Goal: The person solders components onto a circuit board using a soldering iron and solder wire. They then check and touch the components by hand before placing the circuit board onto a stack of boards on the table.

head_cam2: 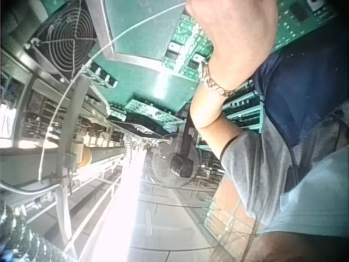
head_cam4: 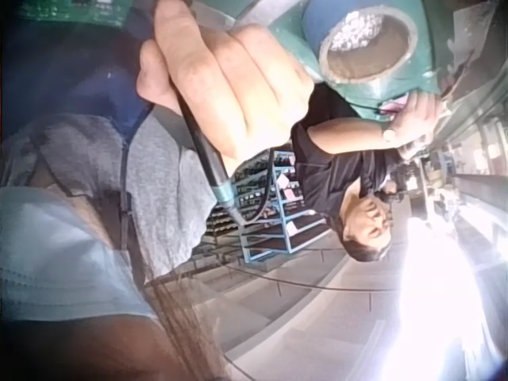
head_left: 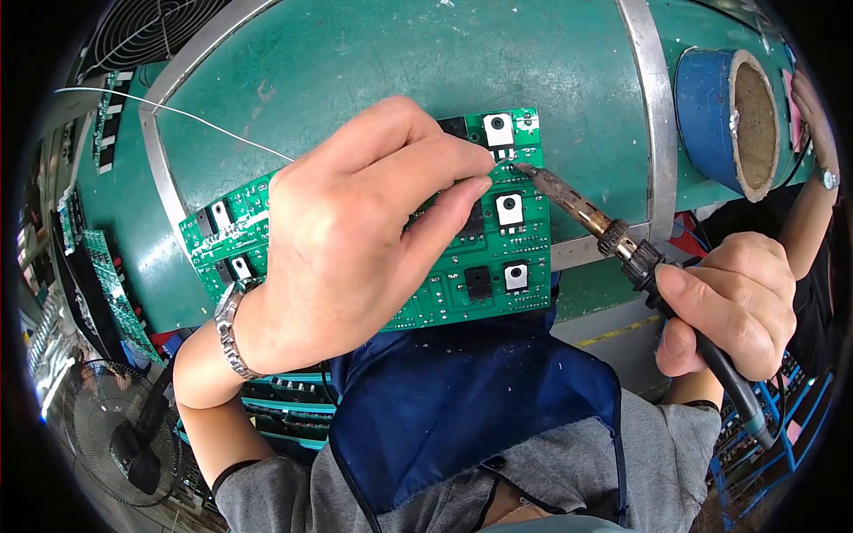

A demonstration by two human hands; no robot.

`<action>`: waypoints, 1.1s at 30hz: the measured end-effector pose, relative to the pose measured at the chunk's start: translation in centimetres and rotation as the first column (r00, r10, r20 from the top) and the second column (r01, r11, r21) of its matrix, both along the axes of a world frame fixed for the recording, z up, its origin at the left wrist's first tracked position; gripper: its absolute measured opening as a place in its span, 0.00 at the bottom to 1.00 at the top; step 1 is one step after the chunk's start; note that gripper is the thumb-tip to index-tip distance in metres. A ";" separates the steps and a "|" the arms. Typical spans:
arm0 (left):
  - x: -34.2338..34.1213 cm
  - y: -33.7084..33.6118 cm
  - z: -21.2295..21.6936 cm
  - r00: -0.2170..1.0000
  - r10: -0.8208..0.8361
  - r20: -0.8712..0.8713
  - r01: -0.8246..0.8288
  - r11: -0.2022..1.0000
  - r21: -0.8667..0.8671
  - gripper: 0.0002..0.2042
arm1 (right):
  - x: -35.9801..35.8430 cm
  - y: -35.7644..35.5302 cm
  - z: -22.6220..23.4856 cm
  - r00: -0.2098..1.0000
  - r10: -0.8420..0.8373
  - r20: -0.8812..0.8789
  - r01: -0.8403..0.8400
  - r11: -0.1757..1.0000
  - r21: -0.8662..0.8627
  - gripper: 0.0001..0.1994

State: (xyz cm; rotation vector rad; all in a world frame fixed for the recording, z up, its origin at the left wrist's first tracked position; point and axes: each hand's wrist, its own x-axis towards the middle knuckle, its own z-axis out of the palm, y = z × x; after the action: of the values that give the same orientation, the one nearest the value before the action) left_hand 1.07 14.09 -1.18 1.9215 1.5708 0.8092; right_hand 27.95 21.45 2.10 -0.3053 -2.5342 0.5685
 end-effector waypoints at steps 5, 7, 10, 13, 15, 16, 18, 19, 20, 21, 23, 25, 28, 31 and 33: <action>0.1 0.1 -0.2 1.000 -0.001 0.008 0.001 1.000 -0.003 0.10 | -0.2 0.5 -0.1 0.999 0.041 0.002 -0.041 0.999 0.008 0.12; 0.1 0.2 -0.3 1.000 -0.008 0.005 0.008 1.000 0.000 0.09 | -0.2 0.7 -0.1 0.998 0.059 -0.003 -0.059 0.998 0.011 0.12; 0.1 0.1 -0.4 1.000 -0.008 0.001 0.008 1.000 0.004 0.10 | -0.2 0.9 -0.2 0.996 0.089 -0.012 -0.089 0.996 0.015 0.12; 0.1 0.2 -0.4 1.000 -0.016 -0.003 0.016 1.000 0.015 0.10 | -0.3 0.8 -0.3 0.995 0.095 -0.021 -0.095 0.995 0.018 0.12; 0.1 0.2 -0.5 1.000 -0.012 -0.004 0.012 1.000 0.014 0.10 | -0.3 0.8 -0.2 0.995 0.094 -0.028 -0.093 0.995 0.019 0.12; 0.1 0.2 -0.5 1.000 -0.009 -0.005 0.009 1.000 0.014 0.10 | -0.3 0.8 -0.2 0.995 0.096 -0.019 -0.096 0.995 0.024 0.13; 0.2 0.3 -0.4 1.000 -0.004 -0.002 0.004 1.000 0.014 0.09 | -0.3 0.7 -0.1 0.995 0.095 -0.007 -0.095 0.995 0.028 0.13; 0.2 0.3 -0.4 1.000 0.002 0.001 -0.003 1.000 0.013 0.09 | -0.2 0.8 -0.2 0.996 0.093 -0.006 -0.093 0.995 0.031 0.13; 0.1 0.3 -0.3 1.000 0.002 0.001 -0.002 1.000 0.013 0.09 | -0.3 0.7 -0.1 0.996 0.093 -0.007 -0.093 0.995 0.034 0.14; 0.1 0.3 -0.3 1.000 0.002 -0.002 -0.002 1.000 0.014 0.09 | -0.3 0.7 -0.1 0.996 0.093 -0.007 -0.093 0.995 0.034 0.14; 0.0 0.3 -0.3 1.000 0.002 -0.006 -0.002 1.000 0.016 0.09 | -0.2 0.6 -0.1 0.997 0.083 -0.002 -0.083 0.996 0.036 0.14; 0.1 0.2 -0.4 1.000 -0.008 -0.004 0.008 1.000 0.022 0.09 | -0.3 0.5 -0.1 0.997 0.072 -0.006 -0.072 0.997 0.032 0.14; 0.0 0.2 -0.6 1.000 -0.014 -0.005 0.015 0.999 0.032 0.09 | -0.4 0.4 -0.2 0.998 0.063 -0.011 -0.062 0.998 0.028 0.14; 0.0 0.3 -0.8 1.000 -0.022 0.001 0.022 0.999 0.034 0.09 | -0.4 0.4 -0.3 0.998 0.068 -0.016 -0.067 0.997 0.025 0.13; 0.0 0.3 -0.9 1.000 -0.026 0.009 0.026 0.999 0.040 0.09 | -0.4 0.4 -0.2 0.997 0.069 -0.016 -0.069 0.997 0.022 0.13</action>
State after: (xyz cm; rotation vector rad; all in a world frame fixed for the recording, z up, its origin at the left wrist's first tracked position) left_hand 1.10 14.39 -2.12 1.9589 1.5318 0.8440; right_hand 27.56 21.84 1.85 -0.2048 -2.5412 0.5674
